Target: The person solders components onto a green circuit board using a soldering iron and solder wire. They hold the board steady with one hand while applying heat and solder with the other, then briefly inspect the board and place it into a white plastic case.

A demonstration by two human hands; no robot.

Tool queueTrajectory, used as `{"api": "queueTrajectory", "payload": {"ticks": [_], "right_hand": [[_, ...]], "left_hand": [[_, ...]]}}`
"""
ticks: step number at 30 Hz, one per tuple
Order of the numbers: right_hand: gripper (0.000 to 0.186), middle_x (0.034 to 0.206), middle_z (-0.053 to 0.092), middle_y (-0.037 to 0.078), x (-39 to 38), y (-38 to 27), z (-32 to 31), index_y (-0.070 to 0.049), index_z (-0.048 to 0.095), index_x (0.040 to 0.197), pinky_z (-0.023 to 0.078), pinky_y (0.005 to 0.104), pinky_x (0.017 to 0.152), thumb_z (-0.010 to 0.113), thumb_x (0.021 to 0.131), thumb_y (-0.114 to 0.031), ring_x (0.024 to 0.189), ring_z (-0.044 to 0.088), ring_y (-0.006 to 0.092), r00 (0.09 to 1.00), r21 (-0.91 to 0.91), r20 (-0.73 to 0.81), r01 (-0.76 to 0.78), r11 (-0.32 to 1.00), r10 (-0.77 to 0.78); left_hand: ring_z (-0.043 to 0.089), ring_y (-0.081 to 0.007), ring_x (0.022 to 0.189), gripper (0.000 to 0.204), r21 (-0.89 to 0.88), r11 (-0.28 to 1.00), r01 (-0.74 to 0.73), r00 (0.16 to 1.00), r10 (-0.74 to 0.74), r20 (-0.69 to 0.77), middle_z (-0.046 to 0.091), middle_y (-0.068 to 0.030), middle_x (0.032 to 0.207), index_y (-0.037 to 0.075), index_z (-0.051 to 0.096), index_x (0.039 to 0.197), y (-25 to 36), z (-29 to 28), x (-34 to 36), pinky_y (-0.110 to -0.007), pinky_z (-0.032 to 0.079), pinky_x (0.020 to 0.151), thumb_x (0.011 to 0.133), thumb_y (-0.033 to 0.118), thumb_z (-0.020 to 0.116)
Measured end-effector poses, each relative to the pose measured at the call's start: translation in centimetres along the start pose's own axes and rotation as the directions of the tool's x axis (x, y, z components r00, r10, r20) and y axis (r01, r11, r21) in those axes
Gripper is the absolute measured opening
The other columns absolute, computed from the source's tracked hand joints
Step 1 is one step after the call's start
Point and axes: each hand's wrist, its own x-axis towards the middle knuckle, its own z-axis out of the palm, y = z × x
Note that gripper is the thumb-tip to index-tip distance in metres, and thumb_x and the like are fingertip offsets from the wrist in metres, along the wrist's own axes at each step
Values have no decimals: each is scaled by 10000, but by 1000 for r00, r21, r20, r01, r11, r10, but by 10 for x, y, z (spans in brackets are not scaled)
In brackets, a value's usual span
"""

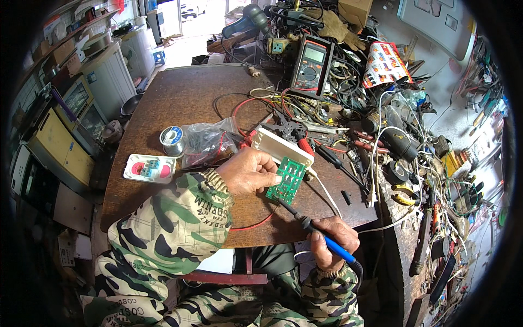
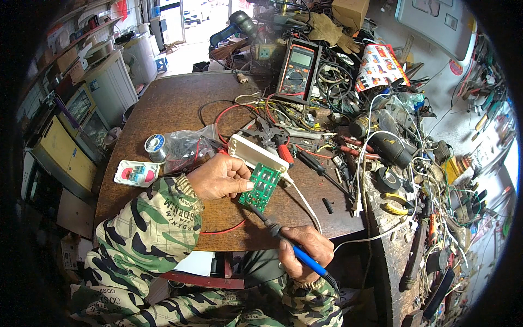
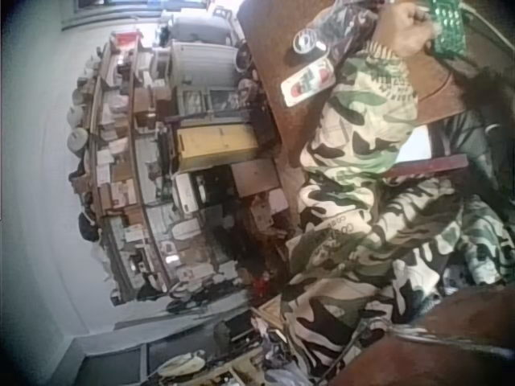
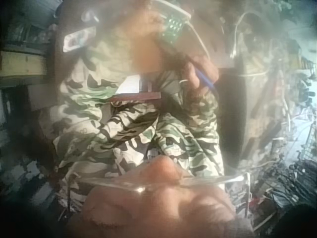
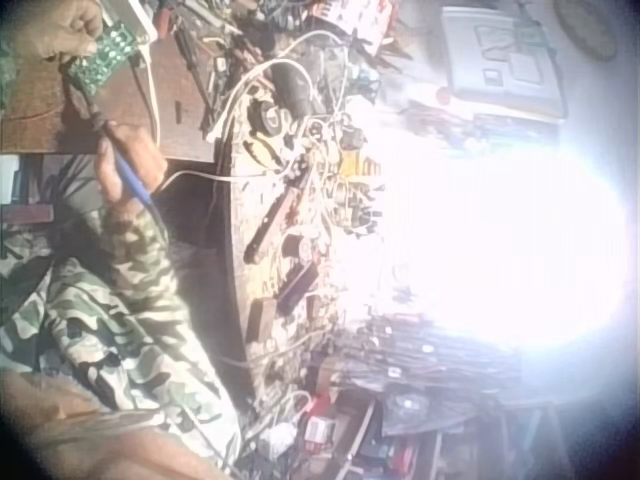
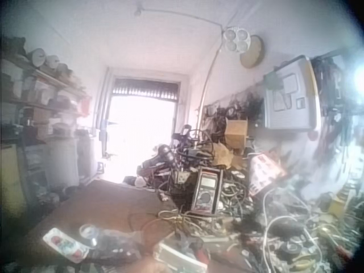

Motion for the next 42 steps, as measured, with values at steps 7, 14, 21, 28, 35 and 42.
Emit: {"api": "queueTrajectory", "payload": {"ticks": [7,14,21,28,35,42], "right_hand": [[271,717,682,134,0,1,-1,78,700,935,533,289,585,717,834,-172,603,687,195,1000,-2,13,15,1000,-15],[259,705,680,126,1,1,1,71,701,934,530,288,584,714,835,-168,596,684,191,1000,-15,-3,31,999,-31],[221,784,721,170,-1,-3,-2,56,719,913,554,311,631,724,765,-108,661,713,254,999,6,5,-46,999,46],[231,762,708,156,-1,-1,-2,63,713,922,550,304,621,719,779,-118,640,705,232,1000,8,10,-19,1000,19],[270,709,680,124,-1,1,0,72,700,923,531,286,584,715,828,-180,597,683,192,1000,0,-4,11,1000,-11],[221,774,719,169,0,-2,0,56,720,906,555,307,622,721,734,-84,650,712,250,999,0,-10,-32,999,32]], "left_hand": [[592,-59,738,234,16,1000,6,1000,-5,-6,646,-12,874,-17,640,1037,0,1,0,-230,476,619,929,162,747],[585,-59,772,239,9,1000,16,1000,-16,0,642,-6,888,-11,641,1037,1,1,0,-230,468,650,925,166,755],[587,-58,777,240,4,1000,5,1000,-5,-10,642,-7,900,-11,639,1042,-4,0,2,-229,471,656,924,163,755],[578,-54,765,236,18,1000,16,1000,-16,-7,645,-2,892,-7,644,1034,-1,1,0,-230,464,653,923,169,755],[576,-50,756,235,17,1000,5,1000,-5,-15,646,-1,883,-6,647,1022,-1,1,0,-229,461,648,922,177,756],[572,-46,742,235,17,1000,6,1000,-6,-13,645,-1,875,-10,642,1019,3,2,-2,-224,455,635,927,176,752]]}}
